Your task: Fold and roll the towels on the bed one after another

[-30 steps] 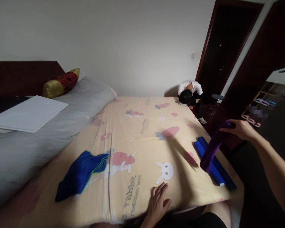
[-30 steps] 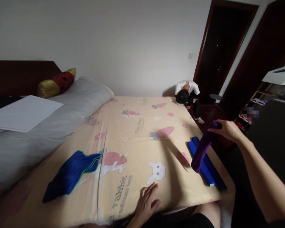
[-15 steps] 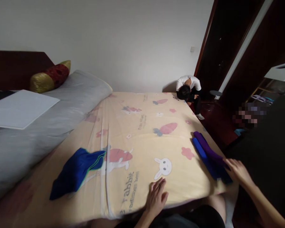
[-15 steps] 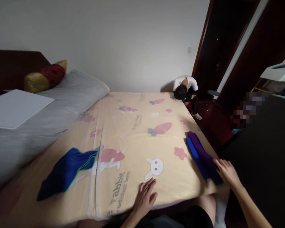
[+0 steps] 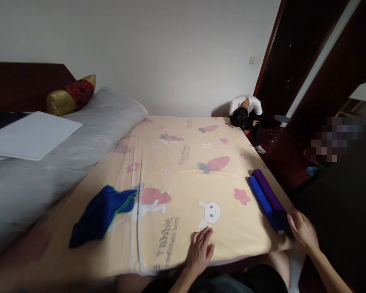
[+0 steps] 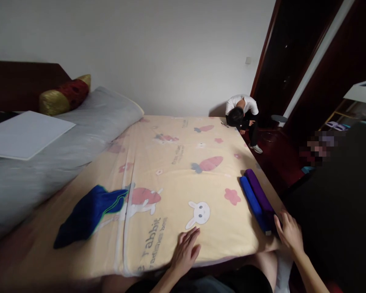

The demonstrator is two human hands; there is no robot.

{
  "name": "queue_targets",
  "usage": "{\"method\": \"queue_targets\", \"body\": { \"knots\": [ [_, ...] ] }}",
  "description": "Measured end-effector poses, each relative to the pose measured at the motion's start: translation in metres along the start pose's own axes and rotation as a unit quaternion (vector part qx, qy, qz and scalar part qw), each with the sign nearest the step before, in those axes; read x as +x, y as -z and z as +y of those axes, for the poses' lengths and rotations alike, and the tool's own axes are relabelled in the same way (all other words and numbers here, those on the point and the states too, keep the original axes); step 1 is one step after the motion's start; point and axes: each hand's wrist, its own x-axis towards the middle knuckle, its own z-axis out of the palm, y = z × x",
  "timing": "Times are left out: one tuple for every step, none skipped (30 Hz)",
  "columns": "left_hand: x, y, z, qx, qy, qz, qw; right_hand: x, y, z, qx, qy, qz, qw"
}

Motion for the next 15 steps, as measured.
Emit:
{"method": "queue_targets", "body": {
  "knots": [
    [0.0,0.001,0.0,-0.003,0.004,-0.002,1.0,0.006,-0.001,-0.009,-0.002,-0.022,0.001,1.0],
    [0.0,0.001,0.001,-0.005,0.008,-0.004,1.0,0.011,-0.005,-0.019,-0.004,-0.041,-0.006,0.999],
    [0.0,0.002,0.001,-0.007,0.011,-0.007,1.0,0.014,-0.01,-0.027,-0.004,-0.055,-0.022,0.998],
    [0.0,0.002,0.001,-0.008,0.012,-0.01,1.0,0.015,-0.016,-0.035,-0.001,-0.063,-0.041,0.997],
    [0.0,0.003,0.001,-0.008,0.012,-0.012,1.0,0.015,-0.023,-0.04,0.005,-0.068,-0.061,0.996],
    [0.0,0.003,0.001,-0.007,0.011,-0.014,1.0,0.014,-0.03,-0.043,0.012,-0.073,-0.075,0.994],
    [0.0,0.003,0.0,-0.005,0.01,-0.014,1.0,0.012,-0.036,-0.044,0.019,-0.078,-0.084,0.993],
    [-0.001,0.003,0.0,-0.002,0.008,-0.014,1.0,0.01,-0.042,-0.042,0.025,-0.083,-0.09,0.992],
    [-0.001,0.002,0.0,0.003,0.007,-0.012,1.0,0.008,-0.046,-0.039,0.03,-0.087,-0.095,0.991],
    [-0.001,0.002,-0.001,0.008,0.006,-0.009,1.0,0.006,-0.05,-0.035,0.034,-0.091,-0.102,0.99],
    [-0.002,0.001,-0.001,0.013,0.005,-0.006,1.0,0.005,-0.052,-0.031,0.033,-0.095,-0.11,0.989],
    [-0.002,0.0,-0.001,0.016,0.003,-0.004,1.0,0.004,-0.054,-0.028,0.025,-0.1,-0.117,0.988],
    [-0.002,0.0,-0.001,0.018,0.002,-0.001,1.0,0.003,-0.054,-0.026,0.011,-0.105,-0.12,0.987],
    [-0.002,0.0,-0.001,0.019,0.001,0.0,1.0,0.002,-0.055,-0.026,-0.007,-0.11,-0.12,0.987],
    [-0.003,-0.001,-0.001,0.018,0.0,0.001,1.0,0.001,-0.056,-0.026,-0.027,-0.113,-0.116,0.986]
  ]
}}
